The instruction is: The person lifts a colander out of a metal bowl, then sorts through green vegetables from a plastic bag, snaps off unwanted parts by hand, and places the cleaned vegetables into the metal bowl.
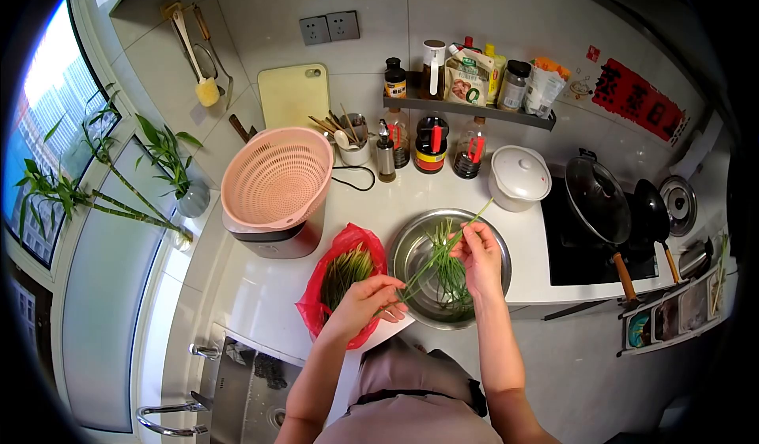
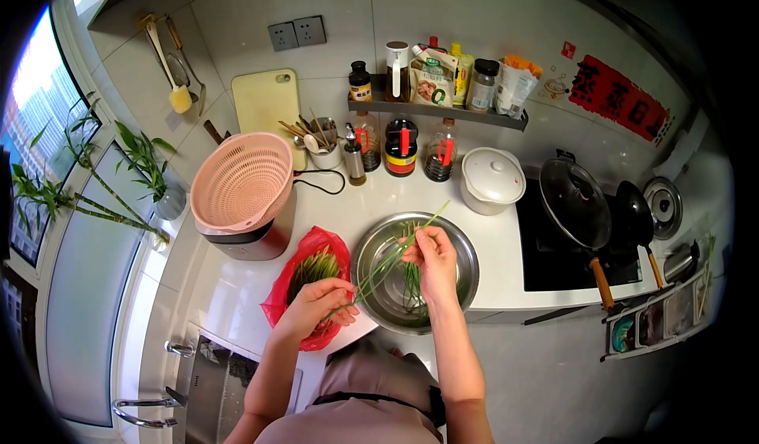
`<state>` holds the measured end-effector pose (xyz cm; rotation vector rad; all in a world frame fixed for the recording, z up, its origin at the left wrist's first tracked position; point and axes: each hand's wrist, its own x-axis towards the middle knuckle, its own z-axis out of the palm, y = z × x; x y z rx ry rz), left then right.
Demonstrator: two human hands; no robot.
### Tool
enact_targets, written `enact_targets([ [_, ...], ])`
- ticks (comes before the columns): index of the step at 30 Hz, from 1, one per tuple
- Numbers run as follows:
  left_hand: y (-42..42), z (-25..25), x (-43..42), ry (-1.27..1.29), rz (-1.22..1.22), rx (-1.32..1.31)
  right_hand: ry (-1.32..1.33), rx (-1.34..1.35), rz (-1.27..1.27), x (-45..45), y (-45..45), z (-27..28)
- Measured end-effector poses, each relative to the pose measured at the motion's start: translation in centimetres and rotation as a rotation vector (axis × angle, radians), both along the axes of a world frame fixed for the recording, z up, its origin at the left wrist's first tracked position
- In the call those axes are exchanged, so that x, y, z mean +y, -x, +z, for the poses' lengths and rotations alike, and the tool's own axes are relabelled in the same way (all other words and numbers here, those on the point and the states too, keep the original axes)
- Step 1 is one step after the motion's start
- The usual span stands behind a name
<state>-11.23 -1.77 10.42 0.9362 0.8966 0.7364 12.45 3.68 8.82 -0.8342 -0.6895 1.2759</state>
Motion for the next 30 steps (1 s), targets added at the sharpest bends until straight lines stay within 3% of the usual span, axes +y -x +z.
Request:
enact_targets([
  [6, -0.9, 0.2, -0.2, -0.027, 0.033, 0.152, -0.006, 0.0, 0.018, -0.2, 0.4, 0.1],
  [8, -1.2, -0.6, -0.2, -0.409, 0.039, 0.317, -0.007, -0.003, 0.023, -0.3, 0.6, 0.1],
  [9, -1.2, -0.3, -0.3, -0.409, 0.038, 0.317, -0.011, -0.006, 0.026, -0.3, 0.7, 0.1],
  [11, -1.2, 0.7, -0.2, -0.655, 0.057, 0.523, -0.017, -0.009, 0.028, -0.3, 0.7, 0.0],
  [15, -1.5, 0.7, 0.4, -0.601, 0.08, 0.37, -0.016, -0.03, 0.055, -0.4, 1.2, -0.2],
  [17, -1.7, 1.3, 0.4, -0.412, 0.069, 0.305, -0.009, -0.038, 0.054, -0.5, 1.5, -0.2],
  [23, -2.4, 0.2, 0.6, -0.491, 0.117, 0.407, -0.027, -0.047, 0.082, -0.6, 1.8, -0.1],
  [30, -1.9, -2.1, 0.8, -0.582, 0.228, 0.329, -0.023, -0.074, 0.095, -0.9, 2.1, -0.1],
])
